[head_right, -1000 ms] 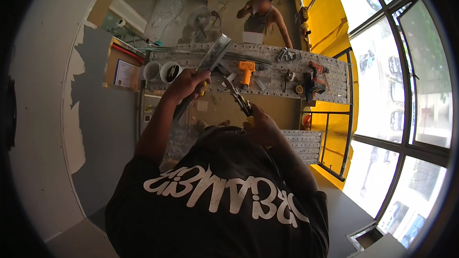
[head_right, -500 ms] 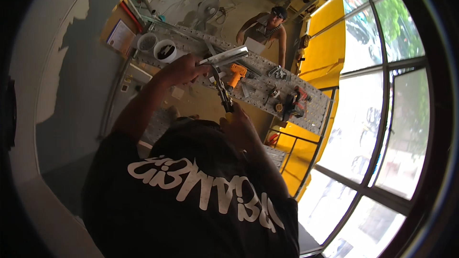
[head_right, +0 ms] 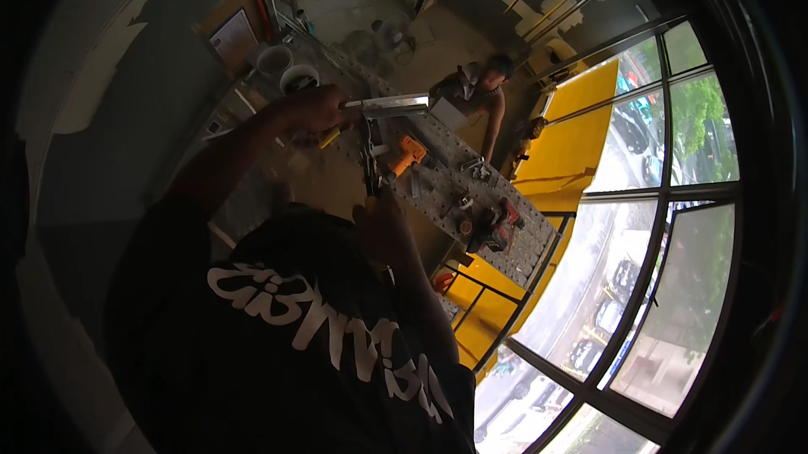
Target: The person measures a metal track with a tape measure, marks it with a pencil, and then uses snips to cut a smaller section of metal stud while standing on a platform.
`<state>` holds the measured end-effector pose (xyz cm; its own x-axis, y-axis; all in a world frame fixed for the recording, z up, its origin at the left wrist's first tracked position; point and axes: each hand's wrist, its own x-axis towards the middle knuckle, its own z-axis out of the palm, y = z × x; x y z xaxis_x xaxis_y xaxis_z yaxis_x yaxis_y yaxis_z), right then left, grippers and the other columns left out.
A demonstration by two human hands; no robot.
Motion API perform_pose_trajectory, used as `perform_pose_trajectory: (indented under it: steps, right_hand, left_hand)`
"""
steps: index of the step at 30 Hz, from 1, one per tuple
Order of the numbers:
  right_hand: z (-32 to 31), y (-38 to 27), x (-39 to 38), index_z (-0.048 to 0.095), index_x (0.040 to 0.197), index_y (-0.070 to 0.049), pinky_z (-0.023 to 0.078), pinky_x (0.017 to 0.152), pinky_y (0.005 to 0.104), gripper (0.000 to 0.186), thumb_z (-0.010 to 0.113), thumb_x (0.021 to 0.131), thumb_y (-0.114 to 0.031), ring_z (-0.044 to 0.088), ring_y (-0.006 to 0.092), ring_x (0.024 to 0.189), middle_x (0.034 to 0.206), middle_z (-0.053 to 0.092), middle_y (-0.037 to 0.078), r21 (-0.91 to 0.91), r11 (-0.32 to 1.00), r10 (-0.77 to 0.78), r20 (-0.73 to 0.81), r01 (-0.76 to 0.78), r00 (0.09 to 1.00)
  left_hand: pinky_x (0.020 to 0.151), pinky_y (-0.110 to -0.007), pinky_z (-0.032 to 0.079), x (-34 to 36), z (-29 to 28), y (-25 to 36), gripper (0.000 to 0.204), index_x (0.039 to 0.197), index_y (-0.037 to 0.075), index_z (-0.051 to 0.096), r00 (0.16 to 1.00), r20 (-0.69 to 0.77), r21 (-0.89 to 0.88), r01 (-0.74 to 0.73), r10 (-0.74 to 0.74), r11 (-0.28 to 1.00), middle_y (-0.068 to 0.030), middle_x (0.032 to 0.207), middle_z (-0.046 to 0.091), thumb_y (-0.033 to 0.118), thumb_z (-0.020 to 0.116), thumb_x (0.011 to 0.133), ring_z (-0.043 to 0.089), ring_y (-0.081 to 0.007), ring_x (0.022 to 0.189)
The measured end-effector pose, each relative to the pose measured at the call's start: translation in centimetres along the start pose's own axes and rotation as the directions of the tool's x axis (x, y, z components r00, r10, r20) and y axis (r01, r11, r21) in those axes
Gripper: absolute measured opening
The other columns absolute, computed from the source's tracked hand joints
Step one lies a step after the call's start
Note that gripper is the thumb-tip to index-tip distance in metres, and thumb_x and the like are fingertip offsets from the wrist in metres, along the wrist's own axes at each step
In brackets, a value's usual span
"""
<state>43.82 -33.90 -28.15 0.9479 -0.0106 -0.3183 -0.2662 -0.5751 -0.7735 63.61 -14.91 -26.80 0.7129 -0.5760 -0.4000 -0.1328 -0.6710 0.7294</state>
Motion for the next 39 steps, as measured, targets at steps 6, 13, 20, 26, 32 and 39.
perform_pose_trajectory:
  steps: [6, 13, 20, 26, 32, 39]
  right_hand:
    - [-0.4, -1.8, 0.1, 0.045, 0.125, 0.000, 0.050, 0.085, 0.0496, 0.050, 0.066, 0.085, -0.022, 0.064, 0.0438, 0.100, 0.106, 0.063, 0.029, 0.005, 0.999, 0.046, -0.003, -0.046, 0.999]
    - [2.4, -0.3, 1.3, 0.045, 0.122, 0.002, 0.050, 0.084, 0.0506, 0.047, 0.064, 0.082, -0.018, 0.063, 0.0470, 0.098, 0.102, 0.062, 0.030, 0.128, 0.992, -0.012, -0.065, 0.020, 0.998]
    - [2.2, -1.2, 1.0, 0.047, 0.114, 0.004, 0.049, 0.084, 0.0492, 0.044, 0.063, 0.081, -0.021, 0.063, 0.0458, 0.097, 0.099, 0.063, 0.029, 0.029, 0.997, 0.073, -0.038, -0.072, 0.997]
    - [1.4, 0.0, 1.2, 0.052, 0.109, 0.005, 0.051, 0.083, 0.0493, 0.041, 0.063, 0.083, -0.025, 0.063, 0.0463, 0.096, 0.099, 0.063, 0.030, -0.003, 0.998, 0.059, -0.089, -0.060, 0.994]
    - [2.5, 5.0, 2.0, 0.053, 0.115, 0.001, 0.050, 0.086, 0.0517, 0.041, 0.063, 0.087, -0.026, 0.063, 0.0474, 0.100, 0.102, 0.064, 0.030, -0.026, 0.999, 0.014, -0.155, -0.018, 0.988]
    - [5.0, 11.7, 2.0, 0.051, 0.115, -0.002, 0.052, 0.076, 0.0504, 0.035, 0.061, 0.087, -0.021, 0.066, 0.0448, 0.088, 0.094, 0.066, 0.026, 0.049, 0.995, 0.097, -0.124, -0.092, 0.987]
  left_hand:
    - [0.059, -0.033, 0.049, -1.0, -2.0, 2.3, 0.039, 0.089, 0.002, 0.068, 0.999, -0.014, 0.050, 0.051, -0.050, 0.997, -0.0048, 0.065, 0.064, 0.040, 0.062, 0.095, 0.064, -0.0152, 0.060]
    - [0.051, -0.031, 0.046, -0.9, -2.1, 0.7, 0.041, 0.081, 0.002, 0.068, 0.998, -0.053, 0.102, -0.023, 0.029, 0.995, -0.0028, 0.058, 0.058, 0.040, 0.065, 0.094, 0.057, -0.0123, 0.050]
    - [0.044, -0.029, 0.043, -0.6, -0.9, -0.4, 0.042, 0.082, 0.001, 0.067, 0.996, -0.083, 0.099, -0.012, 0.020, 0.995, -0.0013, 0.055, 0.054, 0.041, 0.065, 0.095, 0.053, -0.0110, 0.046]
    - [0.053, -0.034, 0.049, 0.3, -0.5, 0.1, 0.041, 0.094, 0.001, 0.067, 0.984, -0.092, 0.183, -0.132, 0.151, 0.974, -0.0062, 0.062, 0.062, 0.041, 0.074, 0.087, 0.060, -0.0153, 0.053]
    - [0.058, -0.032, 0.050, 1.1, 1.9, 0.4, 0.048, 0.100, -0.001, 0.065, 0.966, -0.072, 0.280, -0.218, 0.247, 0.935, -0.0084, 0.075, 0.067, 0.037, 0.083, 0.077, 0.065, -0.0152, 0.061]
    - [0.057, -0.033, 0.052, 1.2, 5.5, -0.2, 0.044, 0.114, -0.001, 0.063, 0.999, 0.030, 0.108, -0.041, 0.038, 0.993, -0.0084, 0.075, 0.067, 0.030, 0.076, 0.086, 0.066, -0.0153, 0.061]
